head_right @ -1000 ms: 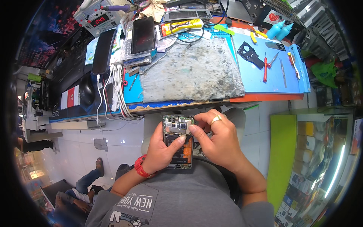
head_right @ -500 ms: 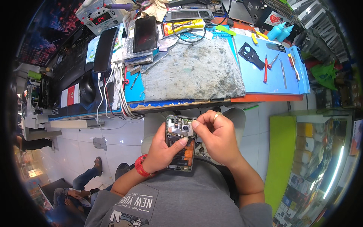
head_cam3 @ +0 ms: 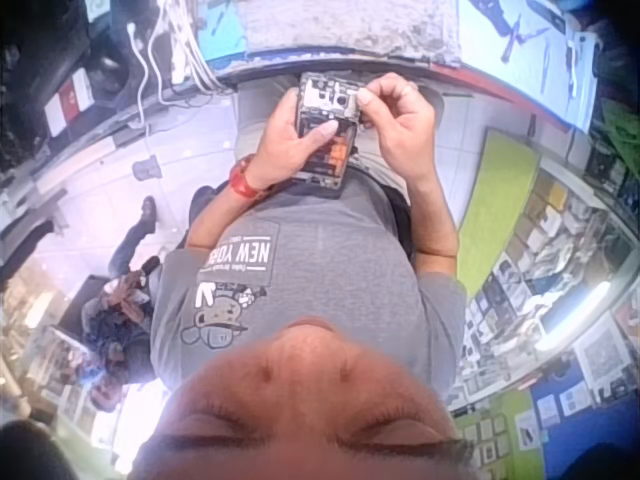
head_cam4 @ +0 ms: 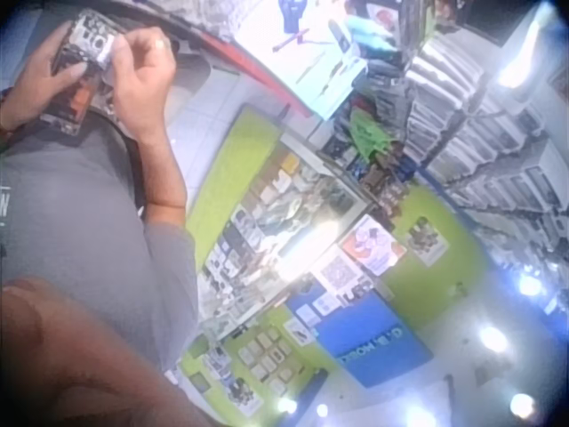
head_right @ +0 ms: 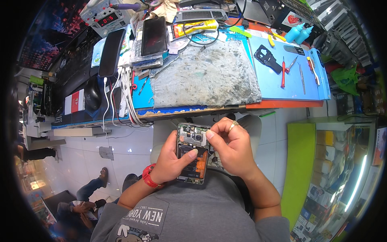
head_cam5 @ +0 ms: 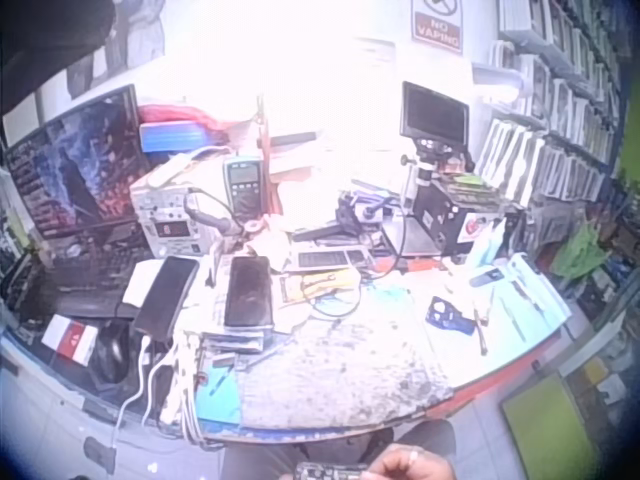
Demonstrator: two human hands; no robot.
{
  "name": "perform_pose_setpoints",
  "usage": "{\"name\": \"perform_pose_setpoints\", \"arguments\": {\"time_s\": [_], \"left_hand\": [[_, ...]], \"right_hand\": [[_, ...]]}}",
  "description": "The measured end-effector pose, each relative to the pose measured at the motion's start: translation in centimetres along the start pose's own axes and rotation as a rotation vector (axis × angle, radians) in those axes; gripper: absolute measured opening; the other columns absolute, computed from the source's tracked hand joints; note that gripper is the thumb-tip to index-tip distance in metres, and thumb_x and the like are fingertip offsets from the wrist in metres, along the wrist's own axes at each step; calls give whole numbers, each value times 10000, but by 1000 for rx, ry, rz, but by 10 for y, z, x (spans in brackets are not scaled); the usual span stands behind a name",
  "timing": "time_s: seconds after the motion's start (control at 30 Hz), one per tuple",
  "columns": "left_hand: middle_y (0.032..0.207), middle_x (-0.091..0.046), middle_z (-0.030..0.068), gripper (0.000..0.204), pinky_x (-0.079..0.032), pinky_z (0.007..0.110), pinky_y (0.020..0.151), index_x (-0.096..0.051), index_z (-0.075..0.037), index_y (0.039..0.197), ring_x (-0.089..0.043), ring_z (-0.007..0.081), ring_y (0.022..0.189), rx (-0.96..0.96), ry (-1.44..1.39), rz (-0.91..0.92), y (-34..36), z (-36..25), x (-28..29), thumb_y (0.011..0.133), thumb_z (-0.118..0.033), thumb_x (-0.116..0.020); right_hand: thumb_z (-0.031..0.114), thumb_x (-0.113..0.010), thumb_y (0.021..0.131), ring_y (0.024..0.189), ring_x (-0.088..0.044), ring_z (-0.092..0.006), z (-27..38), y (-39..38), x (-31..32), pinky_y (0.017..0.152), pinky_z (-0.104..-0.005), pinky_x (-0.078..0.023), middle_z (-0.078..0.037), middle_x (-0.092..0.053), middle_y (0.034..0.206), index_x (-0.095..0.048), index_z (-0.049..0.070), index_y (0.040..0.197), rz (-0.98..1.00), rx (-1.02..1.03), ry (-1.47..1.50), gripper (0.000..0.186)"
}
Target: The person disassembles a mobile phone using a small screwdriver and tweezers to remove internal components and apply adhesive.
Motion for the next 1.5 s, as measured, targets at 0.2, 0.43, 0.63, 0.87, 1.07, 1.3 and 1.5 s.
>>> {"name": "perform_pose_setpoints", "arguments": {"time_s": [0.2, 0.43, 0.63, 0.87, 1.07, 1.3, 1.5], "left_hand": [[1265, -579, 71, 356, -445, 319, 1032, -438, -12, 1366, -536, 111, 1192, 109, -290, 38, -1, 3, 1, 1047, -132, -540], [1236, -598, 57, 359, -450, 302, 1006, -474, -4, 1363, -550, 103, 1145, 101, -205, 7, 1, -1, 2, 1027, -117, -524], [1169, -617, 35, 369, -463, 287, 971, -497, -9, 1361, -569, 95, 1080, 131, -195, -15, 1, 5, 5, 997, -69, -517], [1098, -605, 10, 379, -476, 261, 919, -497, -11, 1362, -574, 71, 1012, 166, -287, -38, 1, 6, 4, 986, -55, -504], [1074, -597, 6, 382, -479, 251, 900, -495, -8, 1358, -572, 66, 982, 198, -283, -34, 3, 8, 5, 980, -63, -506], [1085, -596, 20, 411, -485, 264, 908, -490, -3, 1351, -575, 81, 991, 190, -296, -42, 1, 10, 6, 942, -34, -498], [1161, -605, 50, 426, -474, 300, 970, -469, -1, 1364, -572, 110, 1087, 192, -218, -15, 1, 11, 5, 940, -9, -510]], "right_hand": [[56, -679, 972, 726, -551, -46, 1, 1, -1, 644, -219, -455, 9, -579, 856, -626, 13, 913, 17, -14, 16, 90], [58, -691, 963, 768, -585, -59, 2, 0, -2, 689, -234, -492, -4, -603, 864, -630, 9, 913, 17, 0, -32, 93], [55, -693, 958, 772, -602, -68, 2, -1, -3, 689, -246, -507, -18, -614, 862, -628, 1, 908, 24, 21, -76, 98], [53, -693, 956, 759, -608, -75, 1, 1, -2, 681, -248, -511, -23, -614, 856, -628, -4, 907, 25, 27, -87, 99], [50, -693, 952, 762, -620, -83, 4, 1, -3, 685, -255, -518, -34, -617, 856, -630, -14, 893, 31, 38, -108, 108], [48, -697, 943, 756, -621, -90, 5, 1, -4, 677, -264, -520, -39, -615, 838, -630, -18, 886, 29, 35, -133, 110], [50, -711, 923, 721, -604, -95, 18, 0, -6, 647, -259, -499, -39, -615, 817, -626, -13, 864, 25, 187, -265, 121]]}}
Point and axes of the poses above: each hand's wrist, its own y-axis towards the middle knuckle, its own x-axis out of the back of the hand, z = x × y, the point moved 7 cm from there along y, towards the middle knuckle
